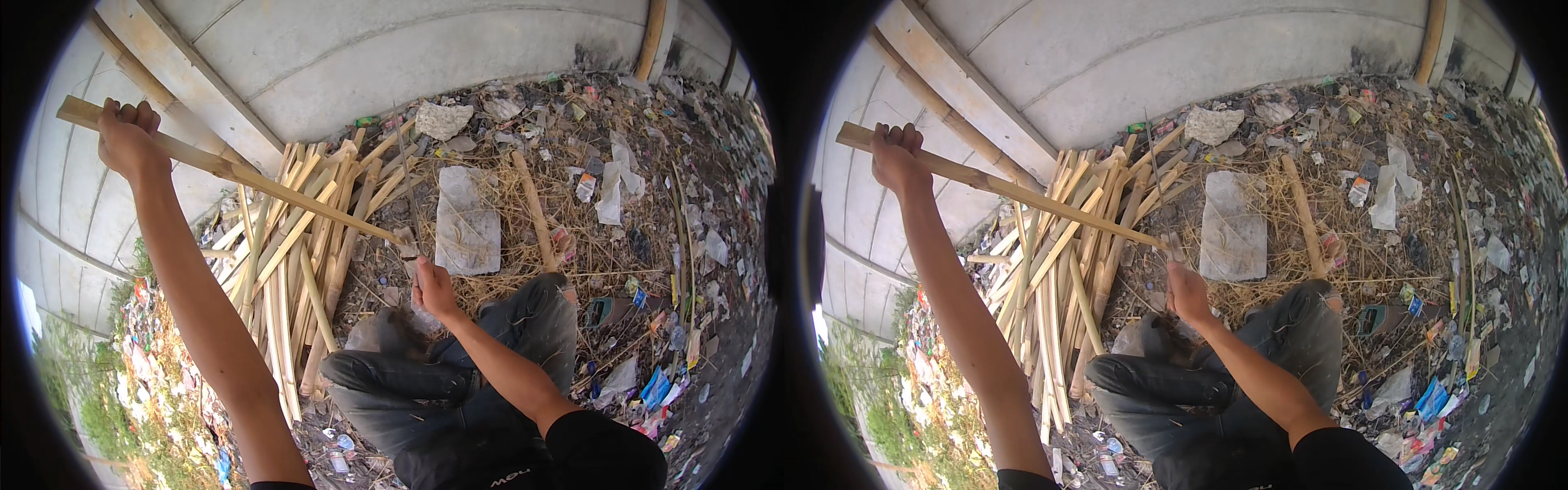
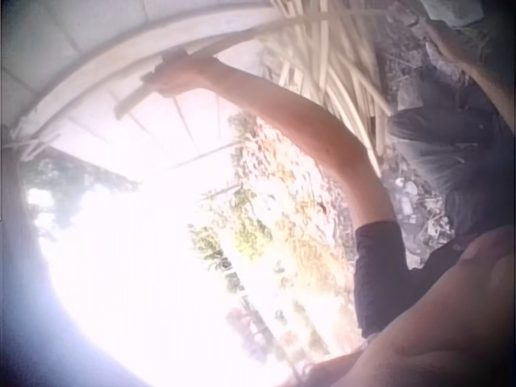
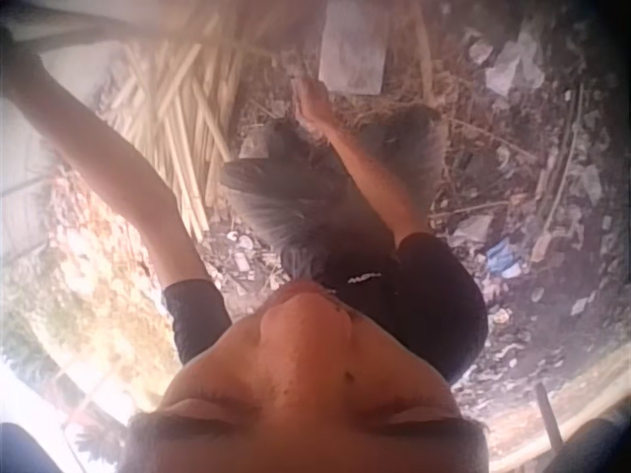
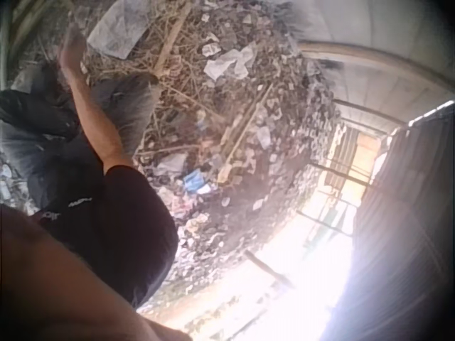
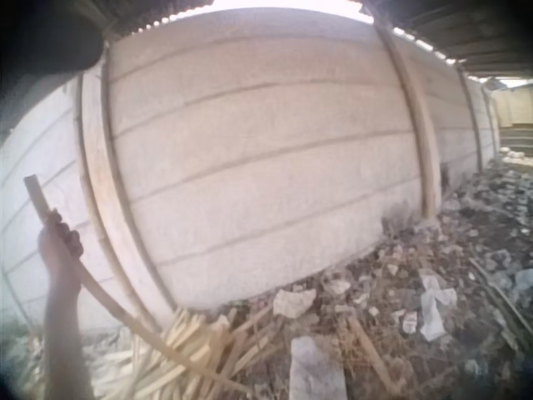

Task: The person sits on the ground and uses a knife to split long bamboo poles into thin strips. They hold the bamboo with one hand and use the knife to carefully split the material lengthwise, creating a pile of bamboo strips.

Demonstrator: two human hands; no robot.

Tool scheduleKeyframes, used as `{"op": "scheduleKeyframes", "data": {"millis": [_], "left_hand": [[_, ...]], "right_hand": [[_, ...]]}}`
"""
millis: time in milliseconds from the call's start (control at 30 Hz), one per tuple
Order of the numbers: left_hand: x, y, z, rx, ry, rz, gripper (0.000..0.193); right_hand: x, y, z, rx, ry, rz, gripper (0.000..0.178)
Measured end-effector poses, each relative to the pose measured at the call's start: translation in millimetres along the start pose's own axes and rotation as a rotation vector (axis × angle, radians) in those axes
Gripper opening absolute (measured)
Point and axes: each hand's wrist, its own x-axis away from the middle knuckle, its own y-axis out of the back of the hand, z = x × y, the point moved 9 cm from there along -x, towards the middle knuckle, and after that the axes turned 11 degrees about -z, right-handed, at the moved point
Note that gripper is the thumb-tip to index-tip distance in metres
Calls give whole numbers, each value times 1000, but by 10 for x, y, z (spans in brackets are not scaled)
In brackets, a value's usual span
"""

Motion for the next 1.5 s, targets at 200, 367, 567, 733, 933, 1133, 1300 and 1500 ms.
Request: {"op": "scheduleKeyframes", "data": {"millis": [200, 367, 567, 733, 933, 1133, 1300, 1500], "left_hand": [[52, -79, 10, 30, 52, -4, 32], [9, -105, -48, 76, 41, 32, 36], [154, -40, -54, 45, 45, 0, 28], [-117, 4, 98, 16, 53, 14, 40], [-156, 153, 61, -37, 21, -34, 43], [-150, 284, 39, -72, 3, -77, 43], [-201, 359, 104, -58, 14, -65, 45], [-98, 260, 33, -42, 57, -58, 45]], "right_hand": [[305, 458, -1449, 174, -544, -62, 67], [192, 799, -1623, 253, -701, -158, 70], [-5, 142, -438, 5, -117, -41, 57], [183, 342, -1330, 185, -99, -15, 55], [601, 812, -2173, 241, -841, -95, 65], [546, 341, -1483, 180, -733, -8, 66], [592, 106, -1252, 145, -589, 141, 68], [412, 1009, -2179, 304, -731, -77, 70]]}}
